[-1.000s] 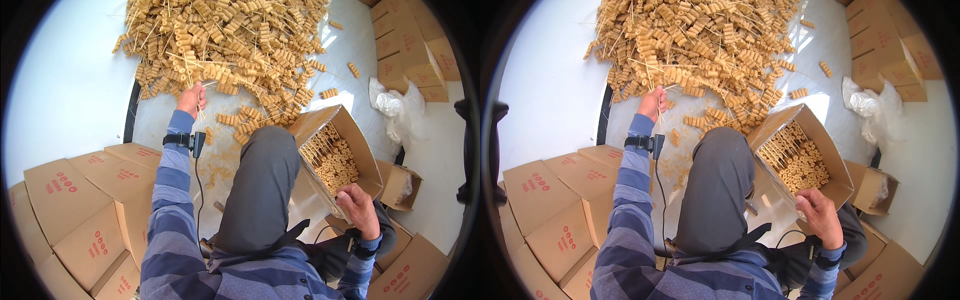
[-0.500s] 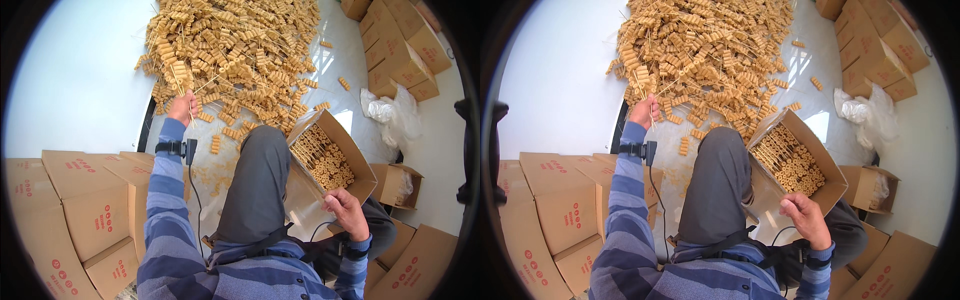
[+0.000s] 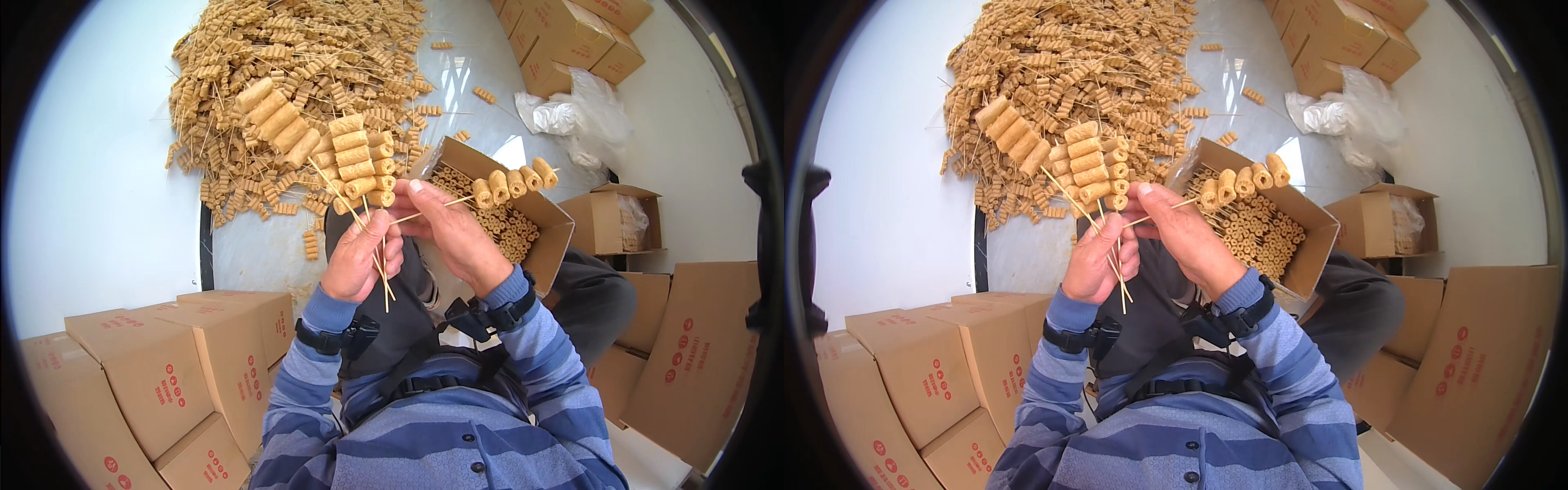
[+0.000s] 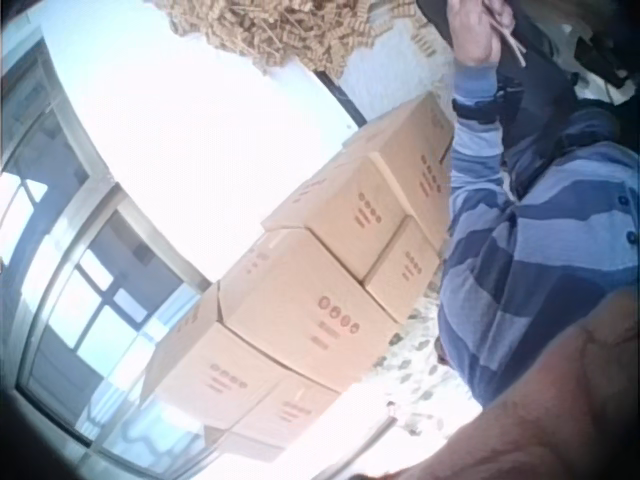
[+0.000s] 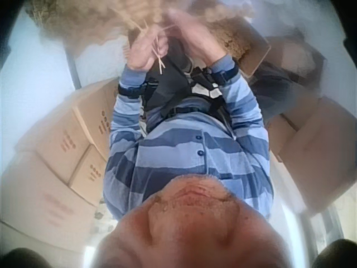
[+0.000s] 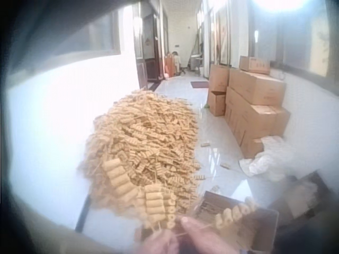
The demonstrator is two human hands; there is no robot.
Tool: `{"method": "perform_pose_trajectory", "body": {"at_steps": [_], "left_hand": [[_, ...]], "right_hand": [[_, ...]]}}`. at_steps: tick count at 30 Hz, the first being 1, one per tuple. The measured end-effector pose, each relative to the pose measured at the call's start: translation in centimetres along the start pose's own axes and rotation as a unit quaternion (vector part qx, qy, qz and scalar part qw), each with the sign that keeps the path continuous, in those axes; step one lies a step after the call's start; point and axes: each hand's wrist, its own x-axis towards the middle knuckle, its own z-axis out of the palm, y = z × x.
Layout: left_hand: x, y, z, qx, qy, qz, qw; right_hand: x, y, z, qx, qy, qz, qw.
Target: The person threads small cylindrical snack pieces onto wooden skewers and places the completed skewers into a cardboard box. The person repeatedly picks up skewers and snacks from a pile on the floor, aligns the snacks, and inserts them into the box.
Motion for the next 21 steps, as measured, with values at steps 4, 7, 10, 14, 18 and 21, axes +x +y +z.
{"method": "perform_pose_trajectory", "body": {"at_steps": [4, 7, 10, 14, 18, 21], "left_hand": [[-0.1, -0.9, 0.2, 0.031, 0.001, -0.006, 1.000], [-0.3, -0.7, 0.1, 0.040, 0.018, 0.018, 0.999], [-0.6, -0.9, 0.8, 0.050, -0.027, -0.008, 0.998], [-1.2, -2.1, 2.5, 0.046, -0.091, -0.053, 0.993], [-1.9, -3.4, 3.0, 0.125, -0.132, -0.070, 0.981], [-2.0, -4.4, 2.5, 0.143, -0.198, -0.095, 0.965]], "right_hand": [[-2.3, -0.7, -2.4, 0.053, 0.032, -0.027, 0.998], [-4.0, -1.9, -4.9, 0.059, 0.050, -0.010, 0.997], [-5.1, -0.4, -5.0, 0.028, -0.022, 0.051, 0.998], [-5.3, 2.0, -4.3, 0.045, -0.233, -0.006, 0.971], [-6.2, 2.4, -3.7, 0.013, -0.175, 0.074, 0.982], [-7.3, 2.8, -2.8, 0.089, -0.119, 0.079, 0.986]]}}
